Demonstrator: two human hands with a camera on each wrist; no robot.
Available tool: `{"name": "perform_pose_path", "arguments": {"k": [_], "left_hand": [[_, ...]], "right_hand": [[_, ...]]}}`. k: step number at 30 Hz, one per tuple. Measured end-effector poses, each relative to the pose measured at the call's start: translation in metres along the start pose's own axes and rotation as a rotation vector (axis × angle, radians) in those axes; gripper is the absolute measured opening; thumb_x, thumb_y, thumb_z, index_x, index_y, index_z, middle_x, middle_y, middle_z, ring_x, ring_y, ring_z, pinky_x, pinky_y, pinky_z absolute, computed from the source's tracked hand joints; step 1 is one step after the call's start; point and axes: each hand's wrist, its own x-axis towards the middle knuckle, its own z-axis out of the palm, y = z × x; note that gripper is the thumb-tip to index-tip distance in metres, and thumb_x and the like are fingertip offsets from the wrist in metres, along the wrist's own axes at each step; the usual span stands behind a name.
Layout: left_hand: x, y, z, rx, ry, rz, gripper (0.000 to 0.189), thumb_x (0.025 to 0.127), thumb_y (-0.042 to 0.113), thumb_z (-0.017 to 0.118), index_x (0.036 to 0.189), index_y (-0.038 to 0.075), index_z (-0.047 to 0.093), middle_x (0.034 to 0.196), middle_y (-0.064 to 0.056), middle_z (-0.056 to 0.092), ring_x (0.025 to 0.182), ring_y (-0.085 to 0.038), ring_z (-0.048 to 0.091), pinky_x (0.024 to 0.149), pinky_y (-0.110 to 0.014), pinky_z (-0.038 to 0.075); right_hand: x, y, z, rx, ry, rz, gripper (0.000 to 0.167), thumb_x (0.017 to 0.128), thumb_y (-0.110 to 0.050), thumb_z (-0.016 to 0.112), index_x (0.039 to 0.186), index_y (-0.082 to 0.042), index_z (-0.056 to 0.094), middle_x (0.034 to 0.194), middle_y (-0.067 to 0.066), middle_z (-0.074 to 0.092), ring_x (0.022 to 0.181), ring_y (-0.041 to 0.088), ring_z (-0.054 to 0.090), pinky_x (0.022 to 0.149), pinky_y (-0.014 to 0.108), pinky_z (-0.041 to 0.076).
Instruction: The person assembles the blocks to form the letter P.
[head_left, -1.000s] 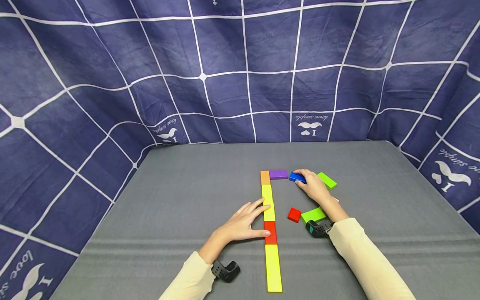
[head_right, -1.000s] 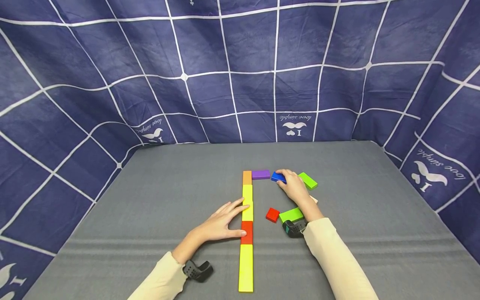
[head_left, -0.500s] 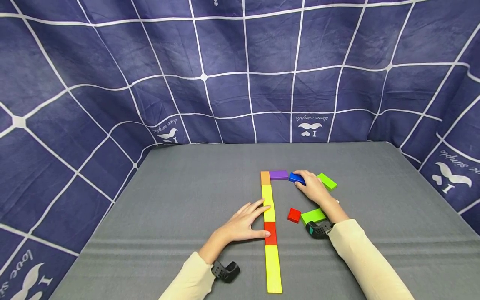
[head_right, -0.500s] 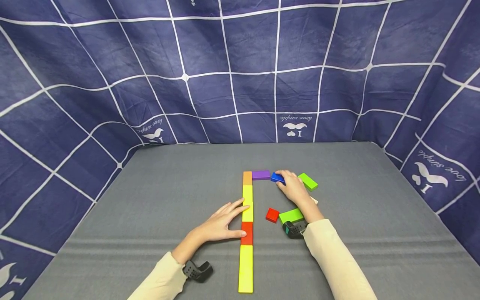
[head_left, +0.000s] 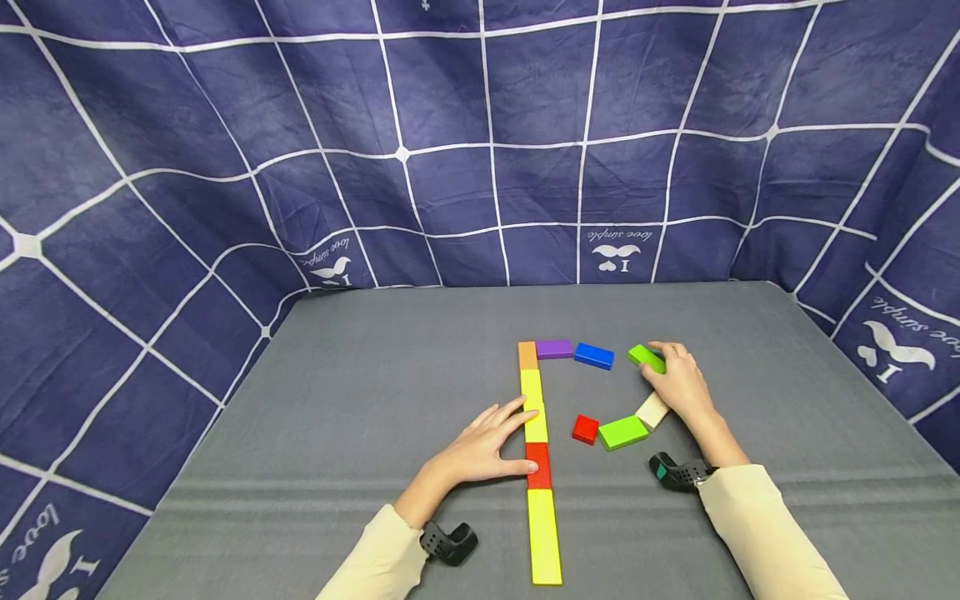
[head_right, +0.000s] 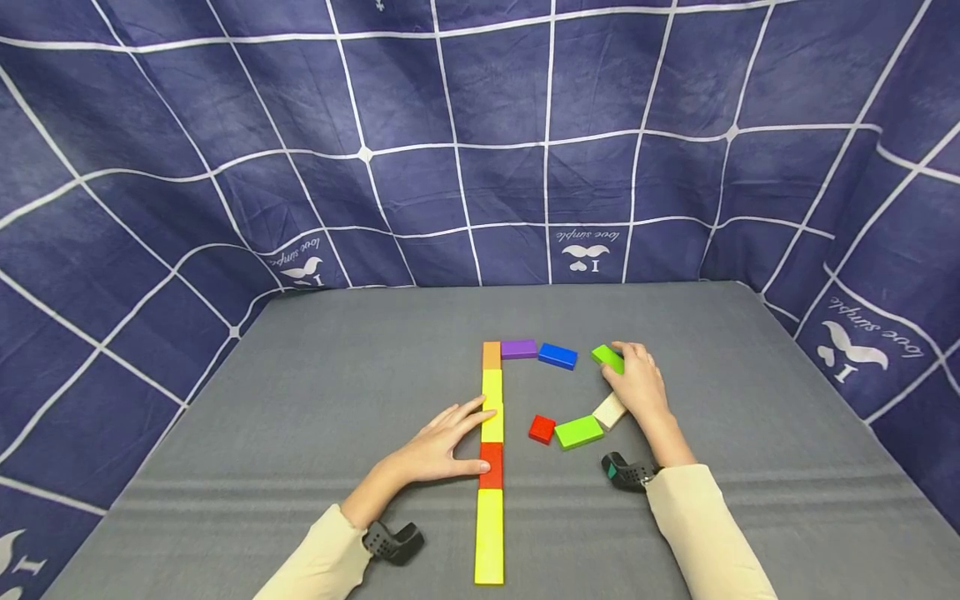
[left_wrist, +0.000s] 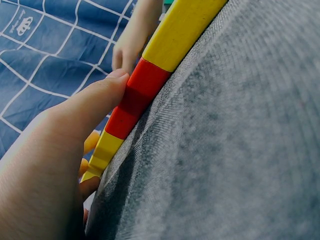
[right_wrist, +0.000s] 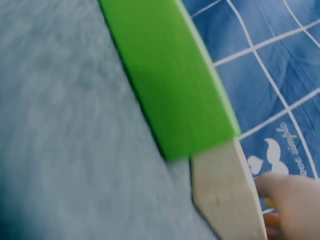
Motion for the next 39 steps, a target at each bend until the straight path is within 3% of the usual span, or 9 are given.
{"name": "perform_pose_path", "arguments": {"k": [7, 17, 22, 39], "left_hand": [[0.0, 0.0, 0.0, -0.001, -0.004, -0.008, 0.071, 0.08, 0.058, 0.055, 0.141, 0.035, 0.027, 0.152, 0.008, 0.017, 0.14, -0.023, 0.018, 0.114, -0.043, 0.018], [0.0, -0.001, 0.001, -0.012, -0.008, -0.025, 0.071, 0.079, 0.06, 0.053, 0.141, 0.037, 0.027, 0.152, 0.008, 0.016, 0.14, -0.023, 0.018, 0.114, -0.044, 0.018], [0.0, -0.001, 0.001, -0.011, -0.016, -0.028, 0.071, 0.079, 0.06, 0.053, 0.141, 0.037, 0.027, 0.153, 0.008, 0.016, 0.14, -0.024, 0.017, 0.114, -0.045, 0.018], [0.0, 0.0, 0.001, -0.002, -0.005, -0.014, 0.071, 0.08, 0.059, 0.054, 0.141, 0.036, 0.026, 0.153, 0.008, 0.015, 0.14, -0.023, 0.019, 0.114, -0.044, 0.016]], "right_hand": [[-0.013, 0.008, -0.002, 0.025, -0.027, 0.0, 0.044, 0.087, -0.014, 0.054, 0.123, 0.01, 0.047, 0.113, 0.03, 0.049, 0.096, 0.04, 0.049, 0.078, 0.051, 0.041], [-0.034, -0.005, 0.003, 0.021, -0.02, 0.006, 0.043, 0.083, -0.018, 0.059, 0.116, 0.009, 0.051, 0.1, 0.025, 0.052, 0.086, 0.033, 0.052, 0.069, 0.043, 0.042], [-0.036, -0.012, 0.007, 0.027, -0.025, 0.006, 0.044, 0.083, -0.02, 0.06, 0.115, 0.008, 0.051, 0.098, 0.022, 0.052, 0.085, 0.031, 0.051, 0.069, 0.04, 0.041], [-0.031, -0.016, 0.013, 0.047, -0.035, -0.016, 0.046, 0.085, -0.023, 0.06, 0.118, 0.008, 0.05, 0.103, 0.024, 0.052, 0.091, 0.034, 0.05, 0.076, 0.046, 0.041]]}}
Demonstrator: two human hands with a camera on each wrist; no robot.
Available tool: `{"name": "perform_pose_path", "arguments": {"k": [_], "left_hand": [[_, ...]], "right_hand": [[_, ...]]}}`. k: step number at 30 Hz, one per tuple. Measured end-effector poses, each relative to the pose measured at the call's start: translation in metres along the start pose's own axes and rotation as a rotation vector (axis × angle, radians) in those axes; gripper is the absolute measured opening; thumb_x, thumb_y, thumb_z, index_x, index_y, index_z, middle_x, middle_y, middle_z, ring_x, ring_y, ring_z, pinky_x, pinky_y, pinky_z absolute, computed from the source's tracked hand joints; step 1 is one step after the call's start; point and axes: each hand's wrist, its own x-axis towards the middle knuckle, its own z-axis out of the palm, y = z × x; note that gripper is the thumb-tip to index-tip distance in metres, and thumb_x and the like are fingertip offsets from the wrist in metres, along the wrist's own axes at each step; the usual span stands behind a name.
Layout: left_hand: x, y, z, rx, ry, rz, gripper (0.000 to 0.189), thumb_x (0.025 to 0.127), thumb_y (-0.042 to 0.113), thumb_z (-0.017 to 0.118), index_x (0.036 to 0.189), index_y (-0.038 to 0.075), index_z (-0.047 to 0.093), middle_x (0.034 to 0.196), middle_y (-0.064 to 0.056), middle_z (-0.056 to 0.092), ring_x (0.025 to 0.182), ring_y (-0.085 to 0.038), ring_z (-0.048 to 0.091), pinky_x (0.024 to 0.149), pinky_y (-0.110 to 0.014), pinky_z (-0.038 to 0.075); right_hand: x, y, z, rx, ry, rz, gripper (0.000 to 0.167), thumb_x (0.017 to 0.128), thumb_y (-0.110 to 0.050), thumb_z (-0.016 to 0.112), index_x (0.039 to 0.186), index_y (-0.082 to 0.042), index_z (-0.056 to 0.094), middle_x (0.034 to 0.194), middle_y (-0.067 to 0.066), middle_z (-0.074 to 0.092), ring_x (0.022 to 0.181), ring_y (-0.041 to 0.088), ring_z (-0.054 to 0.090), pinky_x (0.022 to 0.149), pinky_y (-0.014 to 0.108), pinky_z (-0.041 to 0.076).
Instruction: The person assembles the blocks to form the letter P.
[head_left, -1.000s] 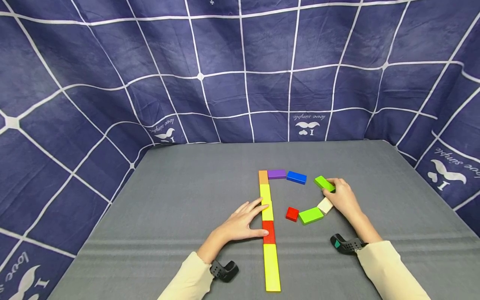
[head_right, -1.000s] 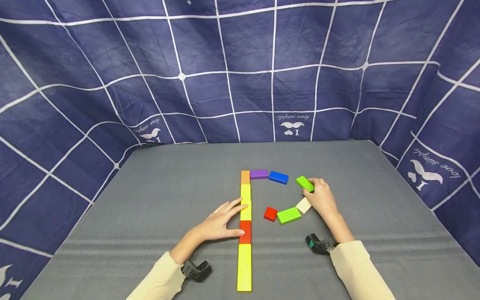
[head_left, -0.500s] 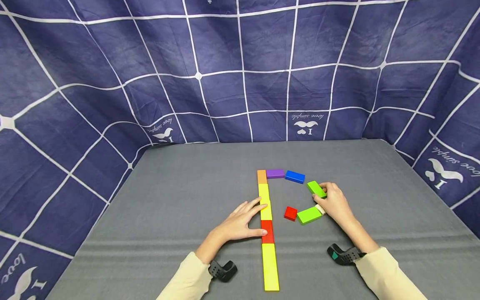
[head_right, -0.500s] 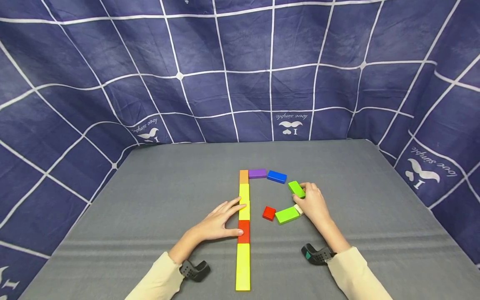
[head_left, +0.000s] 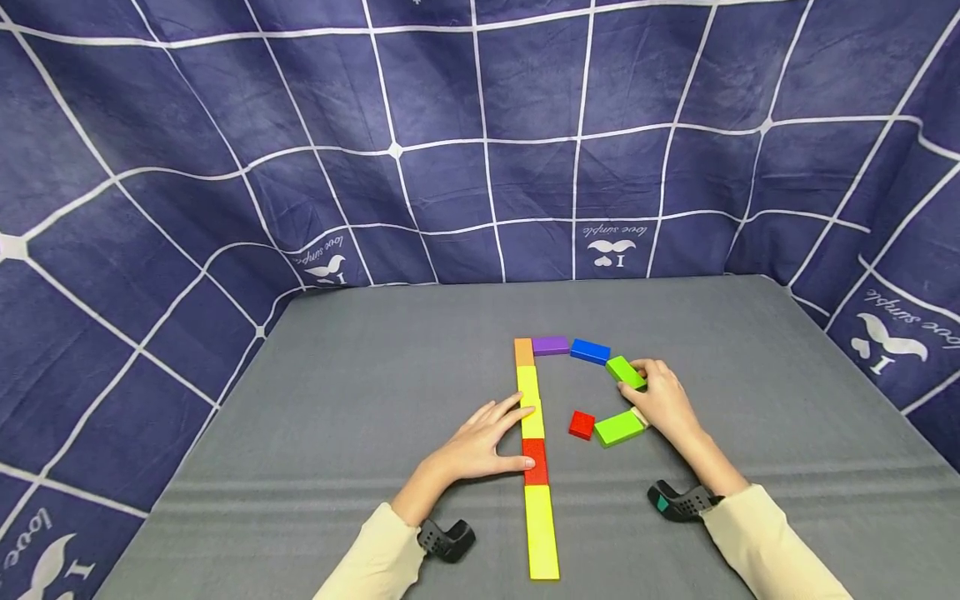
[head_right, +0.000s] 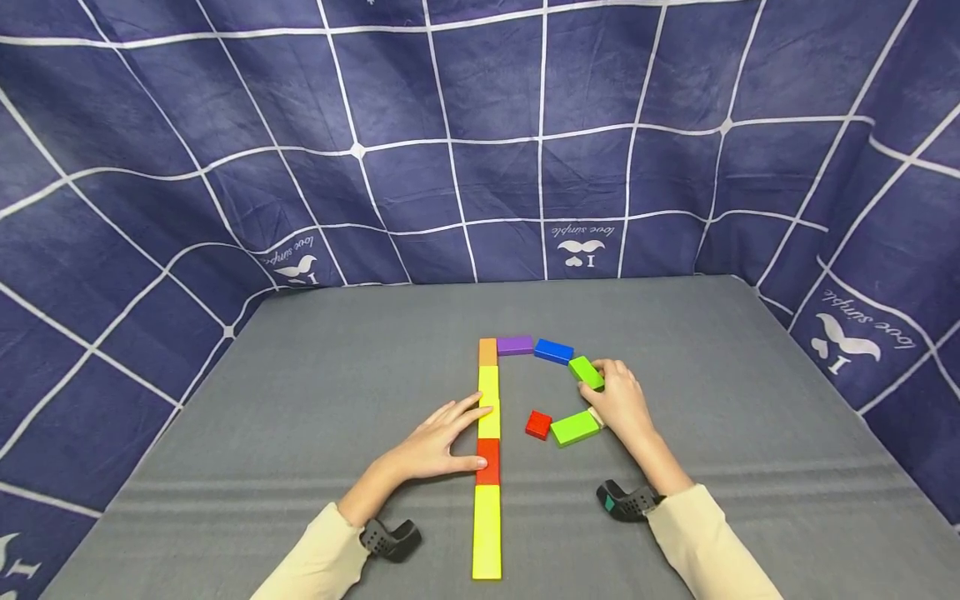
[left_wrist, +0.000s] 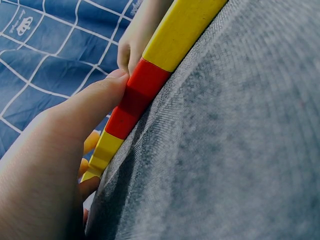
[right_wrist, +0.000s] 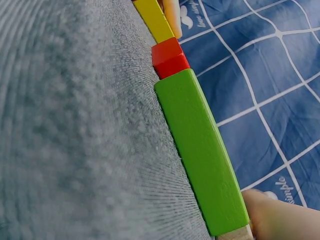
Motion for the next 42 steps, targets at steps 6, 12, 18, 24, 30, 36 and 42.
{"name": "perform_pose_path", "arguments": {"k": [6, 12, 18, 24, 30, 36, 42], "left_hand": [[0.001, 0.001, 0.001, -0.004, -0.011, 0.013, 0.071, 0.08, 0.058, 0.054, 0.142, 0.036, 0.026, 0.153, 0.008, 0.015, 0.14, -0.022, 0.018, 0.115, -0.043, 0.016], [0.002, 0.001, 0.001, -0.005, -0.006, 0.004, 0.071, 0.08, 0.059, 0.054, 0.141, 0.038, 0.026, 0.153, 0.009, 0.015, 0.14, -0.023, 0.017, 0.114, -0.044, 0.017], [0.002, 0.002, -0.001, -0.001, -0.008, 0.008, 0.072, 0.08, 0.058, 0.055, 0.141, 0.036, 0.026, 0.153, 0.007, 0.016, 0.14, -0.023, 0.018, 0.114, -0.044, 0.017], [0.001, 0.002, -0.001, -0.008, -0.012, 0.001, 0.071, 0.08, 0.058, 0.055, 0.141, 0.036, 0.027, 0.153, 0.008, 0.016, 0.14, -0.022, 0.017, 0.115, -0.043, 0.016], [0.001, 0.001, 0.0, -0.002, -0.01, 0.002, 0.071, 0.08, 0.058, 0.055, 0.141, 0.036, 0.027, 0.153, 0.007, 0.016, 0.14, -0.022, 0.017, 0.115, -0.043, 0.016], [0.001, 0.0, -0.001, 0.002, -0.003, 0.002, 0.071, 0.08, 0.058, 0.055, 0.141, 0.037, 0.027, 0.153, 0.008, 0.016, 0.14, -0.022, 0.018, 0.114, -0.044, 0.017], [0.001, -0.002, -0.001, 0.008, 0.0, 0.014, 0.071, 0.08, 0.058, 0.055, 0.141, 0.036, 0.026, 0.153, 0.007, 0.016, 0.14, -0.021, 0.018, 0.114, -0.043, 0.017]], "right_hand": [[-0.011, 0.002, -0.008, 0.037, 0.015, 0.023, 0.049, 0.09, -0.028, 0.055, 0.121, 0.008, 0.048, 0.105, 0.026, 0.05, 0.096, 0.037, 0.049, 0.082, 0.05, 0.04], [-0.035, 0.002, -0.014, 0.002, 0.061, 0.098, 0.058, 0.09, -0.037, 0.052, 0.122, 0.01, 0.043, 0.113, 0.03, 0.041, 0.1, 0.043, 0.038, 0.083, 0.053, 0.032], [-0.054, -0.002, -0.014, -0.016, 0.075, 0.107, 0.056, 0.087, -0.035, 0.057, 0.116, 0.011, 0.045, 0.106, 0.028, 0.045, 0.09, 0.038, 0.042, 0.072, 0.046, 0.033], [-0.061, -0.005, -0.012, 0.046, 0.026, 0.047, 0.05, 0.086, -0.029, 0.061, 0.118, 0.008, 0.049, 0.099, 0.02, 0.048, 0.085, 0.025, 0.046, 0.067, 0.031, 0.036], [-0.059, -0.007, -0.008, 0.083, 0.033, 0.017, 0.044, 0.084, -0.027, 0.064, 0.115, 0.002, 0.051, 0.103, 0.016, 0.048, 0.09, 0.022, 0.048, 0.071, 0.029, 0.039], [-0.057, -0.008, -0.006, 0.085, 0.046, 0.004, 0.043, 0.084, -0.026, 0.064, 0.114, 0.001, 0.052, 0.105, 0.016, 0.047, 0.091, 0.023, 0.049, 0.072, 0.031, 0.041], [-0.055, -0.008, -0.003, 0.089, 0.057, -0.002, 0.042, 0.083, -0.027, 0.065, 0.113, 0.0, 0.052, 0.105, 0.014, 0.046, 0.091, 0.021, 0.048, 0.07, 0.028, 0.04]]}}
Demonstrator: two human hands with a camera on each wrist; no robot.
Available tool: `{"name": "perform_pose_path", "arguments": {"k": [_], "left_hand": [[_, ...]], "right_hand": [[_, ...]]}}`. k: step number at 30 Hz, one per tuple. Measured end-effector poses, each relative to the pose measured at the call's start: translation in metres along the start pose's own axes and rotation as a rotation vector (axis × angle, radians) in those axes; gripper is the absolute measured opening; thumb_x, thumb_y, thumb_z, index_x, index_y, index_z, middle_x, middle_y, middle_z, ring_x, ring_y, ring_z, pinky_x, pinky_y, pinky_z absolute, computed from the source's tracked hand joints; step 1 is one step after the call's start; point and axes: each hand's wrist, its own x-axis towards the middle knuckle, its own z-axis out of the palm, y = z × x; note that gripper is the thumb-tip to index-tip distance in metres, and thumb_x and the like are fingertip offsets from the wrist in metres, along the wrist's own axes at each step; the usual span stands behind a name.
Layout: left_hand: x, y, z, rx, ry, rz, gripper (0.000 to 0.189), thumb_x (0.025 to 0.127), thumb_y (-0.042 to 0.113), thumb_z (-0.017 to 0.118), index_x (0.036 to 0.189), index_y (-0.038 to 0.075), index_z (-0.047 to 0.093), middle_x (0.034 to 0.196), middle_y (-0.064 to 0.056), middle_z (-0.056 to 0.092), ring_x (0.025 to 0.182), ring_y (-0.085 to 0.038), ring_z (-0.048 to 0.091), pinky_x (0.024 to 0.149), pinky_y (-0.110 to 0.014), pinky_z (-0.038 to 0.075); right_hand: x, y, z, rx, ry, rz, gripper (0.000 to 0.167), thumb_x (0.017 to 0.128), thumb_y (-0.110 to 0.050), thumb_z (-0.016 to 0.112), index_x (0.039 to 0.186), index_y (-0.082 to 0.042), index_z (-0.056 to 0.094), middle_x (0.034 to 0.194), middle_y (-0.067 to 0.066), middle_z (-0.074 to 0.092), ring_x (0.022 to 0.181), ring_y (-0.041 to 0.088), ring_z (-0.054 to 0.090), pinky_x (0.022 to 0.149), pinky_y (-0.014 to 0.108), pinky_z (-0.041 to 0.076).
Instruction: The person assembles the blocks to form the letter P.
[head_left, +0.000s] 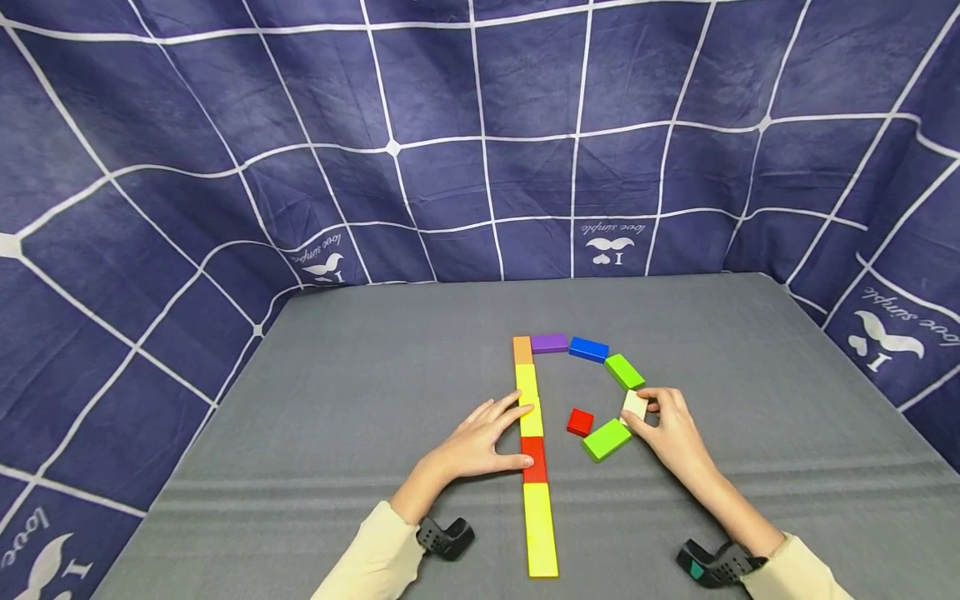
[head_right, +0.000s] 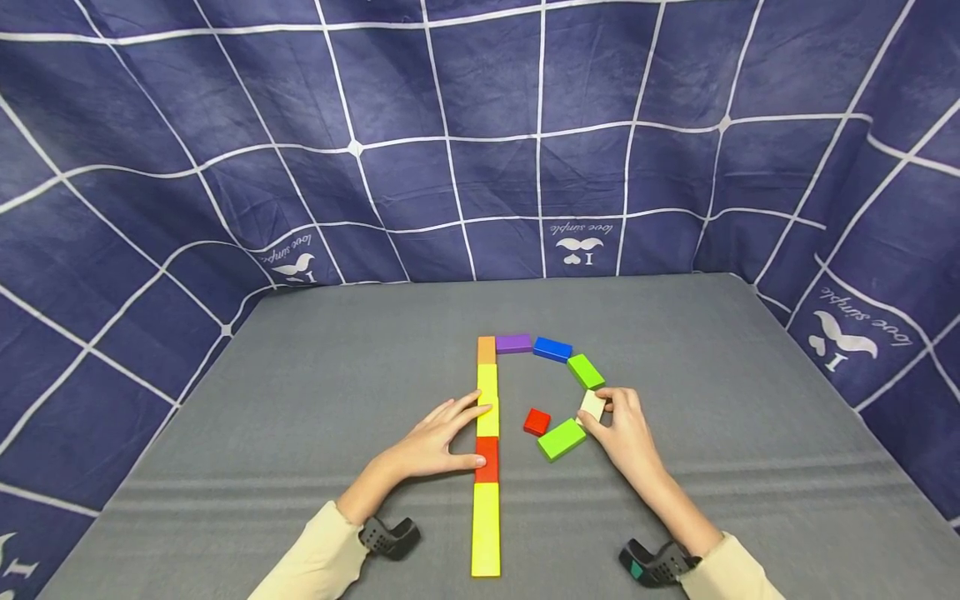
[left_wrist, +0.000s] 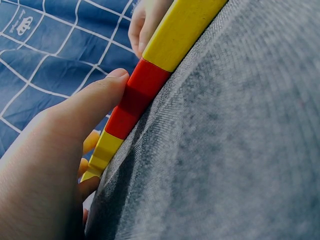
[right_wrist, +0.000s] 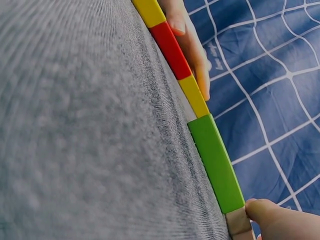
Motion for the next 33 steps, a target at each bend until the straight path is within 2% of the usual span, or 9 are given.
{"name": "perform_pose_path", "arguments": {"k": [5, 7, 11, 13, 16, 19, 24, 28, 33], "left_hand": [[-0.001, 0.0, -0.001, 0.008, 0.005, 0.008, 0.071, 0.08, 0.056, 0.056, 0.141, 0.035, 0.027, 0.153, 0.006, 0.017, 0.14, -0.02, 0.019, 0.115, -0.042, 0.017], [-0.001, -0.001, -0.001, 0.008, 0.005, 0.009, 0.071, 0.08, 0.056, 0.056, 0.141, 0.035, 0.027, 0.153, 0.006, 0.017, 0.14, -0.02, 0.019, 0.115, -0.042, 0.016], [-0.002, 0.0, -0.001, -0.002, -0.004, 0.003, 0.071, 0.08, 0.057, 0.055, 0.142, 0.034, 0.027, 0.153, 0.006, 0.016, 0.14, -0.022, 0.018, 0.114, -0.043, 0.017], [-0.003, 0.0, -0.001, -0.004, -0.008, -0.002, 0.072, 0.08, 0.058, 0.055, 0.142, 0.034, 0.027, 0.153, 0.006, 0.016, 0.14, -0.023, 0.018, 0.114, -0.044, 0.017], [-0.003, 0.001, -0.002, -0.004, 0.002, 0.004, 0.072, 0.08, 0.058, 0.055, 0.142, 0.034, 0.027, 0.153, 0.005, 0.017, 0.139, -0.024, 0.02, 0.114, -0.045, 0.018], [-0.003, 0.002, -0.001, -0.003, 0.006, 0.011, 0.072, 0.08, 0.058, 0.054, 0.142, 0.034, 0.027, 0.153, 0.005, 0.017, 0.139, -0.025, 0.02, 0.113, -0.045, 0.018], [-0.002, 0.003, -0.001, -0.016, 0.001, -0.003, 0.071, 0.08, 0.058, 0.055, 0.141, 0.034, 0.028, 0.153, 0.005, 0.017, 0.139, -0.027, 0.019, 0.112, -0.048, 0.019], [-0.001, 0.002, -0.001, -0.004, 0.0, -0.01, 0.071, 0.08, 0.057, 0.055, 0.141, 0.035, 0.027, 0.153, 0.006, 0.016, 0.14, -0.026, 0.018, 0.113, -0.047, 0.019], [0.0, 0.001, -0.001, 0.009, 0.013, 0.016, 0.072, 0.08, 0.057, 0.055, 0.142, 0.034, 0.027, 0.153, 0.005, 0.017, 0.139, -0.025, 0.02, 0.113, -0.047, 0.019]], "right_hand": [[0.003, -0.001, 0.002, 0.0, -0.013, 0.022, 0.043, 0.084, -0.029, 0.063, 0.114, 0.0, 0.052, 0.106, 0.015, 0.043, 0.091, 0.023, 0.047, 0.07, 0.03, 0.039], [0.002, -0.002, 0.002, -0.008, 0.013, 0.009, 0.042, 0.084, -0.028, 0.064, 0.113, 0.0, 0.052, 0.108, 0.017, 0.042, 0.093, 0.026, 0.046, 0.074, 0.035, 0.039], [-0.001, -0.01, 0.007, -0.054, 0.117, -0.125, 0.038, 0.081, -0.024, 0.067, 0.109, -0.001, 0.055, 0.108, 0.017, 0.047, 0.097, 0.032, 0.046, 0.081, 0.047, 0.036], [-0.005, -0.017, 0.012, -0.103, 0.13, -0.218, 0.039, 0.078, -0.025, 0.069, 0.108, -0.004, 0.058, 0.107, 0.014, 0.053, 0.1, 0.032, 0.049, 0.084, 0.051, 0.035], [-0.008, -0.032, 0.024, -0.176, 0.062, -0.311, 0.039, 0.076, -0.029, 0.07, 0.107, -0.009, 0.061, 0.103, 0.008, 0.06, 0.099, 0.028, 0.054, 0.086, 0.049, 0.037], [-0.01, -0.044, 0.033, -0.228, -0.004, -0.326, 0.034, 0.077, -0.028, 0.069, 0.105, -0.012, 0.063, 0.099, 0.004, 0.062, 0.097, 0.025, 0.056, 0.087, 0.044, 0.038], [-0.01, -0.056, 0.041, -0.212, -0.056, -0.357, 0.027, 0.073, -0.018, 0.07, 0.1, -0.013, 0.065, 0.094, 0.0, 0.063, 0.092, 0.021, 0.058, 0.084, 0.039, 0.043], [-0.012, -0.06, 0.044, -0.188, -0.097, -0.41, 0.03, 0.072, -0.017, 0.072, 0.1, -0.013, 0.065, 0.096, -0.002, 0.063, 0.092, 0.017, 0.059, 0.087, 0.039, 0.045], [-0.014, -0.065, 0.047, -0.17, -0.124, -0.462, 0.031, 0.073, -0.019, 0.073, 0.102, -0.014, 0.065, 0.098, -0.003, 0.064, 0.092, 0.015, 0.059, 0.086, 0.038, 0.045]]}}
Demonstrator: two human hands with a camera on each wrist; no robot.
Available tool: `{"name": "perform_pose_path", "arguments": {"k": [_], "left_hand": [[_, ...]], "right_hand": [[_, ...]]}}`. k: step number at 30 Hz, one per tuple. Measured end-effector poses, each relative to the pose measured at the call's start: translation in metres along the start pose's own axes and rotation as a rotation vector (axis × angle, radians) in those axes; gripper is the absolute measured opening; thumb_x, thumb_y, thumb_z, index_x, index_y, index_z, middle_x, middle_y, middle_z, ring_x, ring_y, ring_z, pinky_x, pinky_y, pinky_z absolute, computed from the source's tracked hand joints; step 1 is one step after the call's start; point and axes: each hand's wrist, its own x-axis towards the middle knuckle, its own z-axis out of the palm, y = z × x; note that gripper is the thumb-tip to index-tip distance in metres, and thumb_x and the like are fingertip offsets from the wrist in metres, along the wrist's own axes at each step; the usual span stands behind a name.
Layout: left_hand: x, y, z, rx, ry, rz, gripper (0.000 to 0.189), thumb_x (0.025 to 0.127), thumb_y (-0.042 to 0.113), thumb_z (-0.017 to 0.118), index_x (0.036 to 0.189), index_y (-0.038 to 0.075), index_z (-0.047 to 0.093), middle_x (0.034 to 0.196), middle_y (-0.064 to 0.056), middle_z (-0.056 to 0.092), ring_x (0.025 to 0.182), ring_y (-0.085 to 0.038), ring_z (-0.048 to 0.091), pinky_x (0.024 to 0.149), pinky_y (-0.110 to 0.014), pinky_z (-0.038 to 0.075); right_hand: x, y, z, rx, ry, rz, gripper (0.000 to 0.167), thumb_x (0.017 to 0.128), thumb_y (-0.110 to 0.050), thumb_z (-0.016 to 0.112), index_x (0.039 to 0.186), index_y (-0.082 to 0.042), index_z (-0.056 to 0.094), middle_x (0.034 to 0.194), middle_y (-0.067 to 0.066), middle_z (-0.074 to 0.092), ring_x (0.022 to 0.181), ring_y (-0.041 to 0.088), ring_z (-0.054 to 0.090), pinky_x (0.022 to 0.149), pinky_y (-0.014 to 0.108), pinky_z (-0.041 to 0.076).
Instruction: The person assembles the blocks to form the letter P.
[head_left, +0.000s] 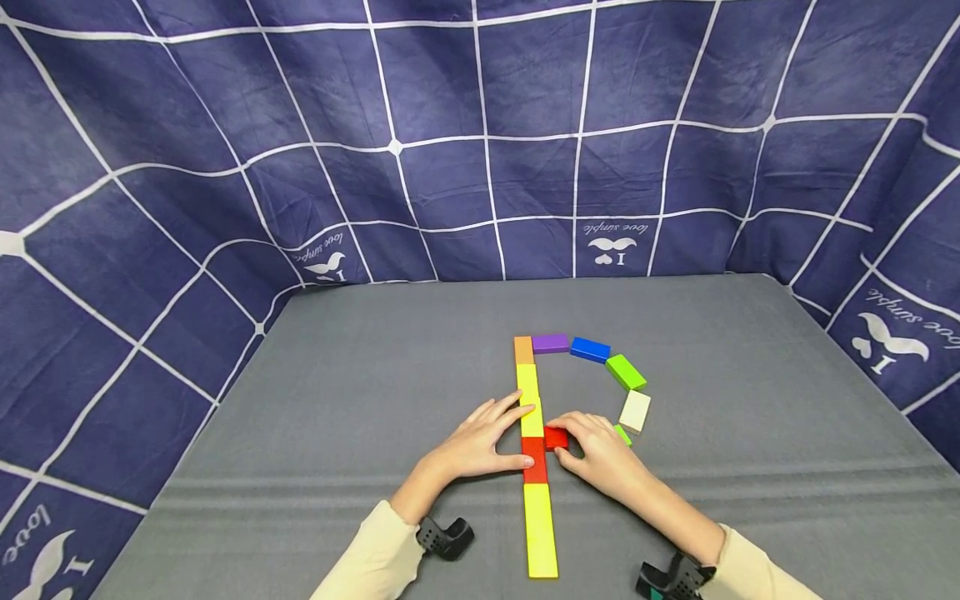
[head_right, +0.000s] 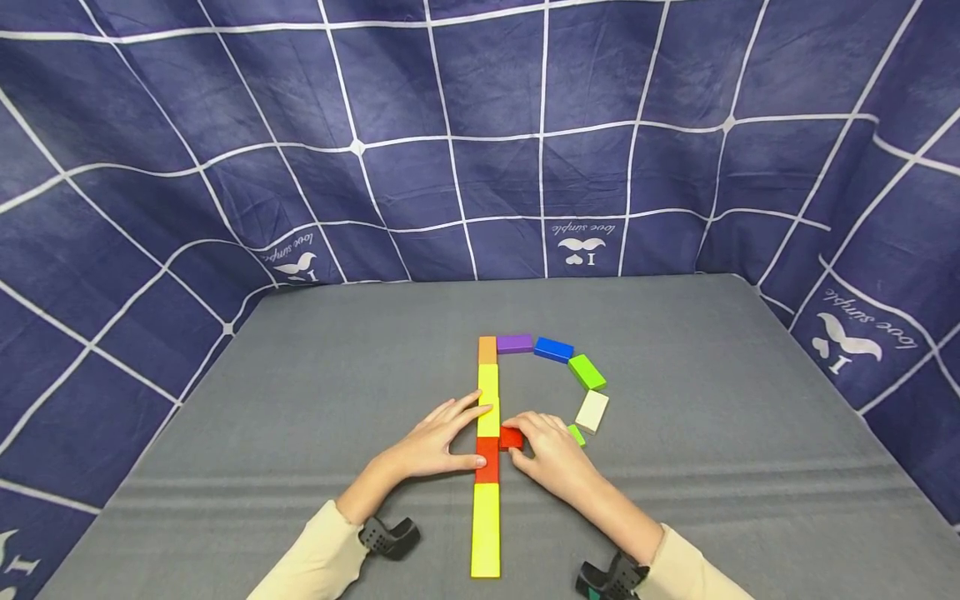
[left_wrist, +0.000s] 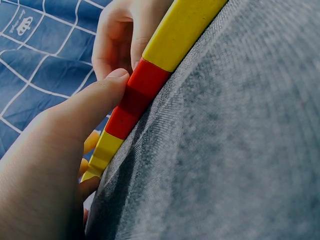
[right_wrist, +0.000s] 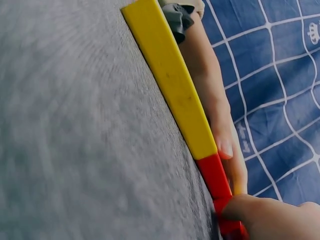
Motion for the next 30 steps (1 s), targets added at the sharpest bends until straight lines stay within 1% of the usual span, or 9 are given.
{"name": "perform_pose_path", "arguments": {"k": [4, 8, 13, 17, 19, 23, 26, 30], "left_hand": [[0.0, 0.0, 0.0, 0.006, 0.012, 0.016, 0.072, 0.08, 0.058, 0.055, 0.142, 0.032, 0.028, 0.152, 0.003, 0.018, 0.139, -0.025, 0.022, 0.112, -0.047, 0.02], [-0.001, 0.001, 0.0, 0.002, 0.008, 0.005, 0.072, 0.08, 0.058, 0.055, 0.142, 0.032, 0.028, 0.152, 0.003, 0.018, 0.139, -0.025, 0.022, 0.112, -0.047, 0.02], [-0.001, 0.001, 0.001, -0.007, -0.004, -0.015, 0.072, 0.08, 0.058, 0.055, 0.142, 0.033, 0.028, 0.152, 0.003, 0.018, 0.139, -0.026, 0.02, 0.113, -0.047, 0.019], [0.0, 0.001, 0.001, -0.009, 0.001, -0.01, 0.071, 0.08, 0.057, 0.055, 0.141, 0.033, 0.028, 0.152, 0.004, 0.018, 0.139, -0.024, 0.02, 0.113, -0.046, 0.019], [0.0, 0.001, 0.001, -0.005, 0.002, -0.006, 0.071, 0.08, 0.056, 0.056, 0.141, 0.033, 0.028, 0.152, 0.004, 0.018, 0.139, -0.023, 0.02, 0.113, -0.045, 0.018], [0.0, 0.002, 0.0, -0.005, -0.004, -0.01, 0.071, 0.08, 0.057, 0.055, 0.141, 0.034, 0.027, 0.153, 0.005, 0.017, 0.14, -0.023, 0.019, 0.114, -0.045, 0.018], [0.0, 0.001, 0.0, -0.007, -0.008, -0.011, 0.072, 0.08, 0.057, 0.055, 0.142, 0.033, 0.027, 0.153, 0.005, 0.016, 0.14, -0.023, 0.019, 0.114, -0.045, 0.017], [-0.001, 0.001, 0.0, -0.004, -0.011, -0.014, 0.072, 0.08, 0.057, 0.055, 0.142, 0.033, 0.026, 0.153, 0.004, 0.016, 0.14, -0.023, 0.019, 0.114, -0.045, 0.017]], "right_hand": [[0.0, -0.002, 0.0, 0.012, -0.007, -0.016, 0.031, 0.074, -0.023, 0.073, 0.103, -0.016, 0.065, 0.099, -0.004, 0.064, 0.094, 0.014, 0.059, 0.086, 0.037, 0.045], [-0.002, 0.002, -0.005, -0.006, -0.006, -0.043, 0.032, 0.076, -0.028, 0.072, 0.105, -0.018, 0.064, 0.102, -0.005, 0.063, 0.097, 0.012, 0.059, 0.086, 0.036, 0.045], [-0.01, 0.02, -0.017, -0.035, 0.009, -0.062, 0.036, 0.075, -0.032, 0.072, 0.108, -0.021, 0.062, 0.106, -0.006, 0.061, 0.101, 0.013, 0.056, 0.089, 0.038, 0.042], [-0.02, 0.037, -0.027, -0.071, -0.024, -0.084, 0.041, 0.074, -0.036, 0.072, 0.11, -0.022, 0.061, 0.109, -0.007, 0.059, 0.104, 0.012, 0.054, 0.092, 0.038, 0.038], [-0.024, 0.043, -0.03, -0.087, -0.042, -0.11, 0.042, 0.073, -0.038, 0.072, 0.11, -0.022, 0.061, 0.109, -0.008, 0.059, 0.105, 0.01, 0.053, 0.092, 0.036, 0.035], [-0.025, 0.049, -0.032, -0.09, -0.052, -0.158, 0.037, 0.074, -0.035, 0.072, 0.108, -0.022, 0.061, 0.104, -0.012, 0.06, 0.102, 0.008, 0.054, 0.091, 0.031, 0.033], [-0.021, 0.048, -0.03, -0.077, -0.065, -0.149, 0.034, 0.076, -0.033, 0.071, 0.106, -0.023, 0.062, 0.101, -0.013, 0.061, 0.1, 0.008, 0.055, 0.092, 0.032, 0.036], [-0.016, 0.043, -0.027, -0.069, -0.096, -0.11, 0.033, 0.077, -0.034, 0.07, 0.107, -0.023, 0.061, 0.102, -0.011, 0.061, 0.102, 0.01, 0.055, 0.094, 0.038, 0.039]]}}
